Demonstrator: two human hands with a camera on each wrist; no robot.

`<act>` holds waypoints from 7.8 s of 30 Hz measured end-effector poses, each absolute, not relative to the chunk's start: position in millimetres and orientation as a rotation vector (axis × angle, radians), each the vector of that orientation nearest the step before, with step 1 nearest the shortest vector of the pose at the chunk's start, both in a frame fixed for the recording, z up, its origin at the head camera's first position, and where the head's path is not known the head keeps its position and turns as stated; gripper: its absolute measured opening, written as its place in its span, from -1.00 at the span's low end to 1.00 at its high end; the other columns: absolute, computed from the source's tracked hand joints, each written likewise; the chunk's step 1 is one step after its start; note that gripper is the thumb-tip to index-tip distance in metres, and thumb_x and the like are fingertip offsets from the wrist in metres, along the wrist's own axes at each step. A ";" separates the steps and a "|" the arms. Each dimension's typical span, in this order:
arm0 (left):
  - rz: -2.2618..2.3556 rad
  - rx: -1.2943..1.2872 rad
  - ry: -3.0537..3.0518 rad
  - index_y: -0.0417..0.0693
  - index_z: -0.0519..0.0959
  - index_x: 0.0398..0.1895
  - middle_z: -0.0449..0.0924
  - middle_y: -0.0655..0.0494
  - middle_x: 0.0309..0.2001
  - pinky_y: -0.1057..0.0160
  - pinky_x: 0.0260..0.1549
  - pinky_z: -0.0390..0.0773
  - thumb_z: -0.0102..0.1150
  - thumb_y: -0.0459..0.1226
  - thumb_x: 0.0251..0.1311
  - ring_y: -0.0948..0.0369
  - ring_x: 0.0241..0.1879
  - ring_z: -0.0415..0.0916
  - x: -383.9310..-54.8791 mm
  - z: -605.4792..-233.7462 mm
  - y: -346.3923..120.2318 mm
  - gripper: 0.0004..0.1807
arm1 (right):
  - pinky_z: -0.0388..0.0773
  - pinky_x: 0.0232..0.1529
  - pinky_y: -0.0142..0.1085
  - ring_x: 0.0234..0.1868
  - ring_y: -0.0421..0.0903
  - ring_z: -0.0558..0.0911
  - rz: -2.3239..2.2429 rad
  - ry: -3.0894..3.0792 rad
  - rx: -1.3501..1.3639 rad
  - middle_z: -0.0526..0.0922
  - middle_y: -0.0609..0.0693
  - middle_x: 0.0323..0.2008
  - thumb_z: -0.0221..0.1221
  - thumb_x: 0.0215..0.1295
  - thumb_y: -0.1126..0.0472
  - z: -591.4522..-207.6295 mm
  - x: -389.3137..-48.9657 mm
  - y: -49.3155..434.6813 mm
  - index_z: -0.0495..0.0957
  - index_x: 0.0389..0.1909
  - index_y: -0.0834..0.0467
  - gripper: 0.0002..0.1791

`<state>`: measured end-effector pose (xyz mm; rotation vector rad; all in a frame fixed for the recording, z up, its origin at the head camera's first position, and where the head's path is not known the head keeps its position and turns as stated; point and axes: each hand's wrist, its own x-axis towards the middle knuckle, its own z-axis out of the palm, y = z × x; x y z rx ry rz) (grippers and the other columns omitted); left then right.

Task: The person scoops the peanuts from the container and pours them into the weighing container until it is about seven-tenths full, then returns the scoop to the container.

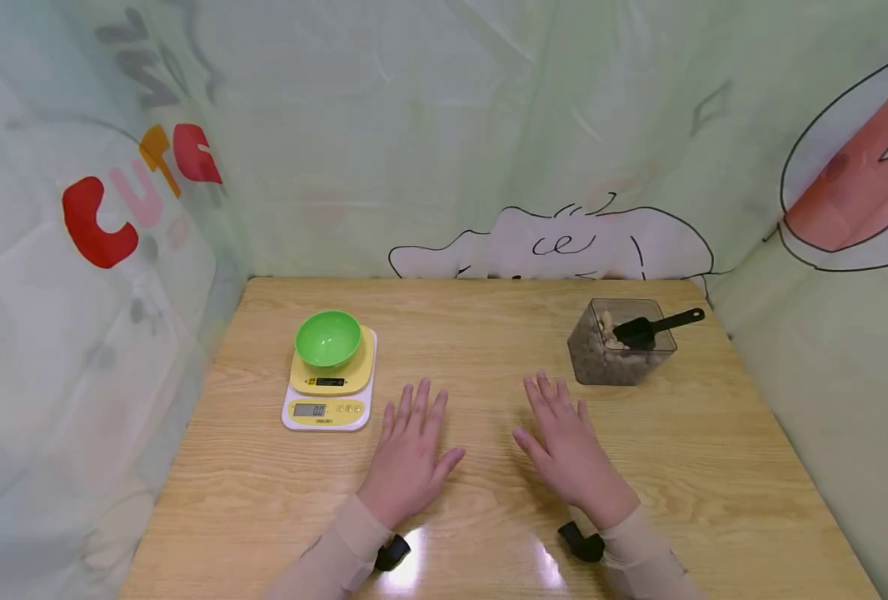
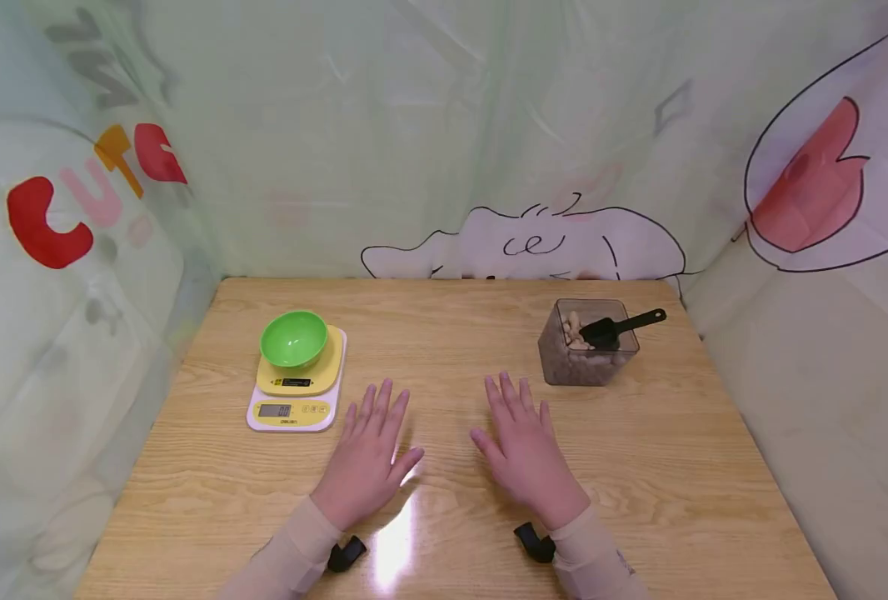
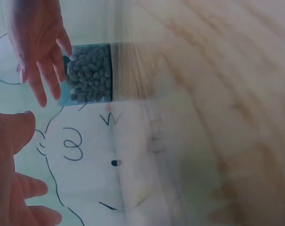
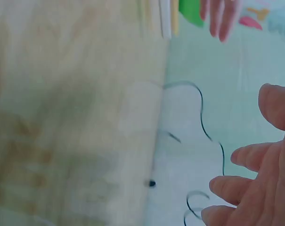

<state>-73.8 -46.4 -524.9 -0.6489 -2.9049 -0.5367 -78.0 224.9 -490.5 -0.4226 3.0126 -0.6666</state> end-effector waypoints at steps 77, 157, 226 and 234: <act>-0.337 -1.103 -2.800 -0.09 -0.14 0.79 -0.02 -0.06 0.77 0.03 0.74 0.14 0.02 0.49 0.36 0.00 0.75 -0.01 -252.6 -481.7 170.8 0.24 | 0.56 0.08 0.28 0.25 0.42 0.57 -1.008 3.152 0.439 0.59 0.46 0.28 -0.10 0.71 -0.18 -430.0 -185.7 413.6 0.34 0.61 0.24 -0.27; -0.903 -0.922 -2.867 -0.10 0.13 0.71 0.28 -0.03 0.65 0.10 0.54 0.48 0.67 0.18 0.00 0.03 0.58 0.38 -190.0 -486.8 6.0 0.31 | 0.41 -0.58 -0.29 -0.43 -0.07 0.63 -1.324 2.948 -0.131 0.77 0.16 -0.37 0.23 0.59 0.23 -428.3 -154.6 274.2 0.68 -0.07 0.22 -0.87; -0.909 -0.932 -2.883 -0.10 0.11 0.72 0.30 -0.07 0.64 0.05 0.52 0.51 0.70 0.12 -0.01 -0.01 0.57 0.40 -181.6 -486.0 -13.0 0.32 | 0.38 -0.64 -0.37 -0.61 -0.24 0.45 -1.896 2.329 0.153 0.59 -0.12 -0.60 0.14 0.62 0.29 -447.6 -154.6 253.8 0.57 -0.11 0.39 -0.81; -0.895 -0.939 -2.888 -0.11 0.11 0.72 0.29 -0.07 0.64 0.08 0.50 0.54 0.69 0.11 0.00 0.00 0.56 0.42 -181.0 -485.5 -12.9 0.31 | 0.38 -0.62 -0.28 -0.56 -0.11 0.48 -1.558 2.674 -0.104 0.67 0.14 -0.45 0.19 0.61 0.31 -451.2 -148.9 259.1 0.68 -0.04 0.32 -0.84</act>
